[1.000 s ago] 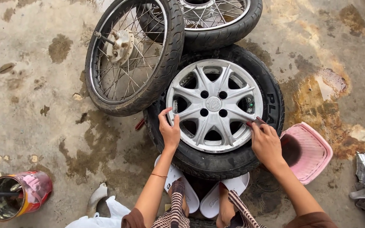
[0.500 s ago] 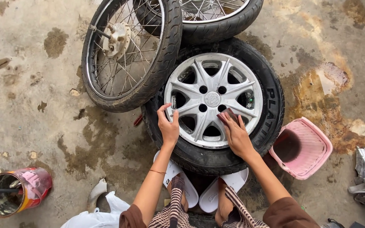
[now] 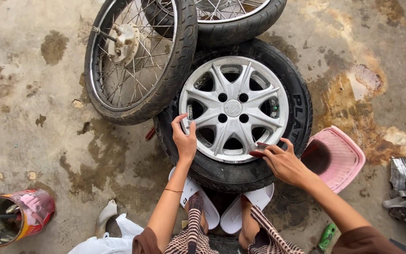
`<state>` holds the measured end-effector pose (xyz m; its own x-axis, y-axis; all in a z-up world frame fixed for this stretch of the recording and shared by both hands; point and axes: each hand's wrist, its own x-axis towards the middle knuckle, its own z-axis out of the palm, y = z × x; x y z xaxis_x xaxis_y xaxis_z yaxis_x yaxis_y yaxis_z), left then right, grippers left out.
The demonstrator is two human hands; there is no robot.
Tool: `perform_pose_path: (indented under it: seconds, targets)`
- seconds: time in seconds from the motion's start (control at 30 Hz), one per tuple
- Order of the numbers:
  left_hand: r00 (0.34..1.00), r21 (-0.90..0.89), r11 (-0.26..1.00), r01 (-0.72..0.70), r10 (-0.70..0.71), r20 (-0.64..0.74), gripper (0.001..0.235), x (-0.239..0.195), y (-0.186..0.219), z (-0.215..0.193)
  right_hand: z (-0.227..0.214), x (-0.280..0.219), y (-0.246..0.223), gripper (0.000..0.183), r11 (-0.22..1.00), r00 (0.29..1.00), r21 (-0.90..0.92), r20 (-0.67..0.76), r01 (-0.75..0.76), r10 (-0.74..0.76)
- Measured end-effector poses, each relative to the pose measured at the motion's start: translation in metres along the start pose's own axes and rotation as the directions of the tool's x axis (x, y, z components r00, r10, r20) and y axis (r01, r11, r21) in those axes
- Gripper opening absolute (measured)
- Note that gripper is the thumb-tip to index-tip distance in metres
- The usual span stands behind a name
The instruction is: The person scrubs a silver alloy wheel rim with a reddish sponge while sitting on the ground. They repeatedly dip the sponge into a pink bucket of water and wipe the wheel's surface and spokes.
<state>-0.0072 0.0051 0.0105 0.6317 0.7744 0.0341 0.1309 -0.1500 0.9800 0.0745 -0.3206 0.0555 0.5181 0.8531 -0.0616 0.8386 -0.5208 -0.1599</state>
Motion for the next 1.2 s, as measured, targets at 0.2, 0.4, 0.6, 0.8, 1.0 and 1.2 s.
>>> perform_pose_path:
  seconds: [0.2, 0.4, 0.6, 0.8, 1.0, 1.2]
  targets:
    - [1.000, -0.004, 1.000, 0.015, -0.015, -0.015, 0.032, 0.001, 0.001, 0.001, -0.053, 0.060, -0.001, 0.024, 0.941, 0.986, -0.321, 0.156, 0.106, -0.057]
    - [1.000, 0.033, 0.999, 0.002, -0.001, -0.021, 0.033, 0.003, -0.002, 0.003, -0.018, 0.100, -0.015, 0.031, 0.960, 0.938, -0.265, -0.302, 0.086, -0.168]
    - [0.998, 0.038, 0.999, 0.002, 0.000, -0.059, 0.035, 0.001, -0.002, 0.004, -0.007, 0.060, -0.042, 0.028, 0.904, 0.898, -0.398, -0.326, 0.152, -0.295]
    - [0.998, 0.015, 1.000, -0.024, 0.025, -0.056, 0.036, 0.001, -0.007, 0.004, 0.018, 0.006, -0.065, 0.027, 0.847, 0.940, -0.513, -0.202, 0.138, -0.275]
    - [0.999, -0.029, 0.999, 0.029, -0.028, 0.034, 0.031, 0.000, 0.003, -0.001, 0.000, 0.027, -0.089, 0.021, 0.926, 0.987, -0.365, -0.082, 0.098, -0.136]
    - [0.998, -0.011, 0.999, 0.053, -0.052, 0.046, 0.031, 0.000, 0.007, -0.001, 0.016, 0.044, -0.080, 0.015, 0.961, 0.989, -0.251, 0.119, 0.120, -0.092]
